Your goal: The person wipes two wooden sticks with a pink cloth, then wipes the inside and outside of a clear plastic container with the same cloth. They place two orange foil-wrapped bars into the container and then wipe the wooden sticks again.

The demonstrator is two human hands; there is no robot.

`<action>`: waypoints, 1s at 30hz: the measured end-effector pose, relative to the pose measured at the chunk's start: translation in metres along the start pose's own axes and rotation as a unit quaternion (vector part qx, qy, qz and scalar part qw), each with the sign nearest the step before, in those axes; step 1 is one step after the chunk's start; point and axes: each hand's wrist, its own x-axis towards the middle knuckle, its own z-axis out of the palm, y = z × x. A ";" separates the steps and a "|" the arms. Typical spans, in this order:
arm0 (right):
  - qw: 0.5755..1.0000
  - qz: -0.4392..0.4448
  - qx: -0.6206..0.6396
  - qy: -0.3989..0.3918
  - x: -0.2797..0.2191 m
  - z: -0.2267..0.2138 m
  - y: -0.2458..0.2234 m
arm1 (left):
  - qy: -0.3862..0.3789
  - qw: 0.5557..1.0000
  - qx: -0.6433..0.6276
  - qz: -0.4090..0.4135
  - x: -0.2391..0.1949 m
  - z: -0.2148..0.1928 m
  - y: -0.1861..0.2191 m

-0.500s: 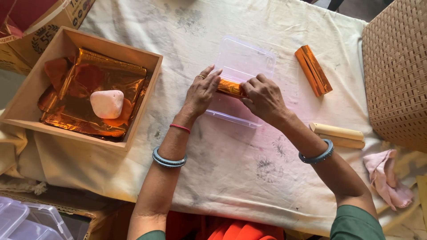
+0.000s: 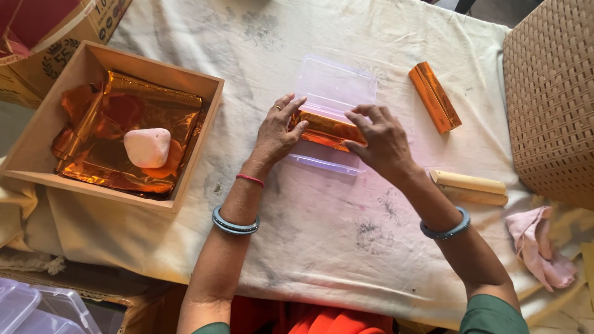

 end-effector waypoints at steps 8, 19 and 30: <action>0.993 0.070 0.087 -0.030 -0.010 0.004 0.027 | 0.004 1.000 -0.001 -0.004 0.000 -0.001 0.001; 0.996 0.067 0.030 -0.057 -0.001 0.012 0.014 | -0.024 1.000 -0.009 -0.015 0.002 -0.002 -0.002; 0.992 0.058 0.033 -0.104 0.000 0.008 0.007 | -0.061 0.998 -0.004 -0.034 0.002 -0.012 0.005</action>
